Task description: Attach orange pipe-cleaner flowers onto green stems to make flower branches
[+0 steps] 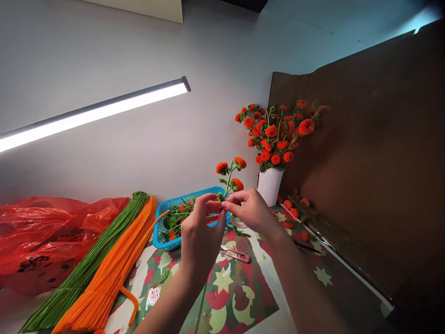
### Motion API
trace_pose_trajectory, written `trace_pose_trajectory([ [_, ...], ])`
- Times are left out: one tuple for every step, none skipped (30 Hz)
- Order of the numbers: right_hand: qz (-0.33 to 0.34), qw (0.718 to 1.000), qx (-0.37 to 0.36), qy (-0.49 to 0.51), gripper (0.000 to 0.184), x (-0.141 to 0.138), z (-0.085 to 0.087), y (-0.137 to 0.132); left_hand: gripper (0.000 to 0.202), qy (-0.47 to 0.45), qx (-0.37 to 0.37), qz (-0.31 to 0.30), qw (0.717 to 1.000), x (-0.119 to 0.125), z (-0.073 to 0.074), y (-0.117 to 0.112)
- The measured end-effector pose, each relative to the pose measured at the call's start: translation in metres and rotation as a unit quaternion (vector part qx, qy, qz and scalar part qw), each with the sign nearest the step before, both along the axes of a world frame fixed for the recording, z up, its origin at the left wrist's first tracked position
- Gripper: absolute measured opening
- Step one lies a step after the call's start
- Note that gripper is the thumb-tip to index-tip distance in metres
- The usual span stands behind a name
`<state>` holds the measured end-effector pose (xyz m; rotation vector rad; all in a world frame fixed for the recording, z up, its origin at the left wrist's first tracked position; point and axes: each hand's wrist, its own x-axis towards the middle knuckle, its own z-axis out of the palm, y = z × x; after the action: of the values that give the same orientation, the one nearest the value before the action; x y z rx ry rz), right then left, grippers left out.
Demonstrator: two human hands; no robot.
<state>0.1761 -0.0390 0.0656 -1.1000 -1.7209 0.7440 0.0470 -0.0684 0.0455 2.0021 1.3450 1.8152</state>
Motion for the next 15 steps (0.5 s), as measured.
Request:
trace_pose_trajectory([
  [-0.004, 1.0, 0.009, 0.001, 0.022, -0.002, 0.001, -0.002, 0.023, -0.016, 0.001, -0.003, 1.0, -0.001, 0.0, 0.001],
  [-0.005, 1.0, 0.016, 0.005, 0.023, -0.003, 0.002, -0.003, 0.022, -0.033, 0.0, -0.005, 0.999, -0.002, 0.0, 0.002],
  [-0.005, 1.0, 0.023, 0.012, 0.024, -0.005, 0.003, -0.005, 0.023, -0.049, -0.001, -0.008, 0.999, -0.003, 0.0, 0.003],
  [-0.004, 0.999, 0.031, 0.019, 0.025, -0.007, 0.004, -0.007, 0.024, -0.064, -0.002, -0.009, 0.998, -0.004, 0.0, 0.004],
  [-0.006, 0.999, 0.038, 0.027, 0.026, -0.009, 0.005, -0.01, 0.025, -0.078, -0.001, -0.007, 0.997, -0.005, 0.0, 0.004],
  [-0.01, 0.998, 0.044, 0.034, 0.027, -0.011, 0.006, -0.012, 0.026, -0.091, 0.002, -0.003, 0.996, -0.005, 0.0, 0.005],
  [-0.016, 0.998, 0.047, 0.041, 0.027, -0.013, 0.006, -0.014, 0.026, -0.1, 0.005, 0.001, 0.995, -0.005, 0.0, 0.005],
  [-0.023, 0.997, 0.05, 0.048, 0.027, -0.015, 0.006, -0.015, 0.026, -0.106, 0.01, 0.005, 0.994, -0.005, 0.0, 0.005],
  [-0.029, 0.997, 0.054, 0.054, 0.027, -0.017, 0.007, -0.016, 0.026, -0.11, 0.016, 0.008, 0.994, -0.005, 0.001, 0.005],
  [-0.031, 0.996, 0.056, 0.06, 0.027, -0.018, 0.006, -0.016, 0.026, -0.114, 0.021, 0.012, 0.993, -0.005, 0.001, 0.005],
  [-0.029, 0.996, 0.057, 0.066, 0.026, -0.018, 0.006, -0.016, 0.026, -0.119, 0.025, 0.014, 0.993, -0.005, 0.002, 0.005],
  [-0.024, 0.995, 0.058, 0.074, 0.025, -0.019, 0.005, -0.015, 0.026, -0.128, 0.026, 0.013, 0.991, -0.005, 0.003, 0.005],
  [-0.016, 0.995, 0.057, 0.085, 0.023, -0.019, 0.005, -0.014, 0.027, -0.14, 0.021, 0.007, 0.99, -0.005, 0.003, 0.004],
  [-0.005, 0.994, 0.055, 0.097, 0.021, -0.019, 0.004, -0.012, 0.028, -0.157, 0.011, -0.005, 0.988, -0.006, 0.004, 0.004],
  [0.006, 0.992, 0.052, 0.112, 0.019, -0.018, 0.003, -0.01, 0.029, -0.175, -0.003, -0.024, 0.984, -0.007, 0.005, 0.004],
])
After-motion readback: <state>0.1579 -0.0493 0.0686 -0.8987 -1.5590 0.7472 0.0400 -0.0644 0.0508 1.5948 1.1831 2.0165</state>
